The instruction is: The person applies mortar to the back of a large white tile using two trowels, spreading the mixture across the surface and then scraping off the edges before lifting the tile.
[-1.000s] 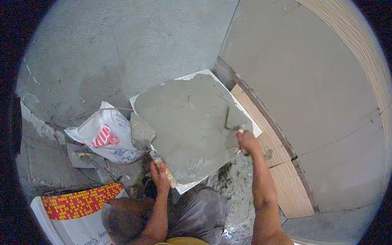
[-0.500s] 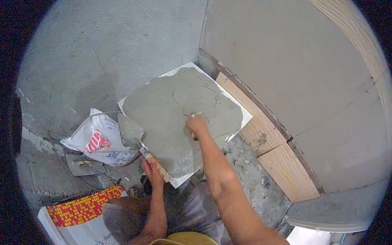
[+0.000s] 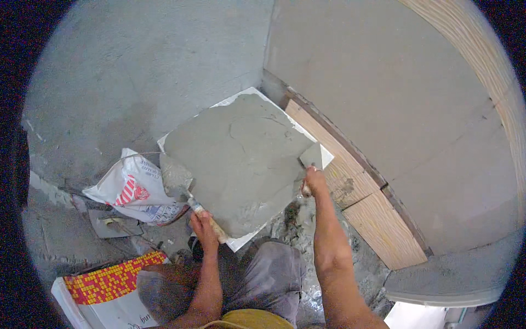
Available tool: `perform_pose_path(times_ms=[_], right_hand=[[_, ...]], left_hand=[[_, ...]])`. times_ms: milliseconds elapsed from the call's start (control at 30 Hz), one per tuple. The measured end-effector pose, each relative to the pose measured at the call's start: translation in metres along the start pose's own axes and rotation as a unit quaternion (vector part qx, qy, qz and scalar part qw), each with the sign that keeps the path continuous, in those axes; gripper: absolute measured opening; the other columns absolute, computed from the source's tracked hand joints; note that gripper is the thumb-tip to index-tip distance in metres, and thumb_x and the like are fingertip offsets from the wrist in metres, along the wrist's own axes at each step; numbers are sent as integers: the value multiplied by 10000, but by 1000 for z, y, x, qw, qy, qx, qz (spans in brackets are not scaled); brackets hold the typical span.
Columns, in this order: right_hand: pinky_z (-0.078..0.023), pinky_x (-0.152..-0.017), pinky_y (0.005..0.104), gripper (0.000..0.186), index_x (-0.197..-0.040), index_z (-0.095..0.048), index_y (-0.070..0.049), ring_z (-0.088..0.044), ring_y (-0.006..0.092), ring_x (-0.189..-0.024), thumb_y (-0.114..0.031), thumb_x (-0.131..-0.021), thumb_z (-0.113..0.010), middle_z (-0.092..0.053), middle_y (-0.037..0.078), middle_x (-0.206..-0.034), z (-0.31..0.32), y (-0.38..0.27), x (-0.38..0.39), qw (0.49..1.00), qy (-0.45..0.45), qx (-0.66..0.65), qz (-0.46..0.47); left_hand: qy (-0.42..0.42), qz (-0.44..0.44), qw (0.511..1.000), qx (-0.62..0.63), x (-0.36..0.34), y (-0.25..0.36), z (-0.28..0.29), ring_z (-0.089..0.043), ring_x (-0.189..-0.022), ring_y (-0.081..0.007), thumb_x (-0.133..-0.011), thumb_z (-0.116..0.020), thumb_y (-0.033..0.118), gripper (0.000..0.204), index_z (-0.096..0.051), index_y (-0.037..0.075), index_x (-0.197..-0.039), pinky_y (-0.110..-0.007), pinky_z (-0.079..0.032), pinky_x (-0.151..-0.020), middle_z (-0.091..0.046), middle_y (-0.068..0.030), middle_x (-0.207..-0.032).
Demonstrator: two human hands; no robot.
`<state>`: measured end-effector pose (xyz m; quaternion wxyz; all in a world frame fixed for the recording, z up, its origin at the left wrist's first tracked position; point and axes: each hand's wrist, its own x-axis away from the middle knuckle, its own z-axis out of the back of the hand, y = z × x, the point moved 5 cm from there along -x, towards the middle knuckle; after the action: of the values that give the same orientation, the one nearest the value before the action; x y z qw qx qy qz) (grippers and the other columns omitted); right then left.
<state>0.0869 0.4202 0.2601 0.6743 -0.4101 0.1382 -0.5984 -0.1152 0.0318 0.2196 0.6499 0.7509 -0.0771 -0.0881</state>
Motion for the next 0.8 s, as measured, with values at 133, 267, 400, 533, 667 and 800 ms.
perform_pose_path(times_ms=[133, 267, 400, 533, 667, 800], right_hand=[[-497, -421, 404, 446, -1141, -483, 32, -590, 238, -538, -381, -972, -496, -554, 128, -727, -65, -42, -12, 952, -76, -276, -109], [-485, -424, 400, 447, -1103, -507, 32, -565, 226, -504, -400, -994, -469, -560, 126, -746, -132, -99, -28, 950, -167, -257, -63], [-469, -428, 374, 441, -1074, -524, 21, -559, 205, -496, -407, -997, -458, -552, 98, -706, -186, -142, -3, 944, -285, -162, 24], [-441, -422, 330, 469, -982, -547, 1, -532, 163, -464, -463, -982, -478, -541, 55, -666, -187, -148, 51, 925, -374, -7, 73], [-432, -451, 332, 466, -869, -570, 5, -535, 159, -478, -450, -959, -519, -546, 46, -643, -128, -125, 91, 887, -448, 62, 88], [-441, -507, 316, 458, -963, -610, -43, -527, 132, -569, -496, -942, -547, -559, 35, -705, -39, -87, 146, 868, -448, 165, 135]], left_hand=[[5, 33, 999, 34, 5, 3, 4, -493, -796, -128, -969, -553, 322, 269, -504, 67, -1042, -288, -425, -734, -529, -17, -880], [-11, 58, 997, 45, 9, 8, -3, -491, -830, -127, -959, -594, 339, 315, -501, 58, -1069, -284, -420, -763, -525, -15, -903], [-8, 47, 997, 60, 5, 10, -1, -495, -843, -130, -956, -600, 325, 335, -494, 43, -1101, -288, -426, -781, -526, -27, -922], [9, 50, 996, 67, 4, 11, 6, -491, -831, -124, -965, -562, 293, 269, -509, 55, -1079, -280, -419, -760, -529, -13, -901], [-7, 36, 999, 40, 6, 10, -7, -489, -823, -122, -976, -547, 288, 247, -514, 60, -1066, -276, -420, -752, -533, -12, -903], [-22, 53, 997, 54, -2, 0, 4, -490, -840, -121, -975, -569, 340, 326, -507, 47, -1105, -285, -413, -780, -554, -23, -943]])
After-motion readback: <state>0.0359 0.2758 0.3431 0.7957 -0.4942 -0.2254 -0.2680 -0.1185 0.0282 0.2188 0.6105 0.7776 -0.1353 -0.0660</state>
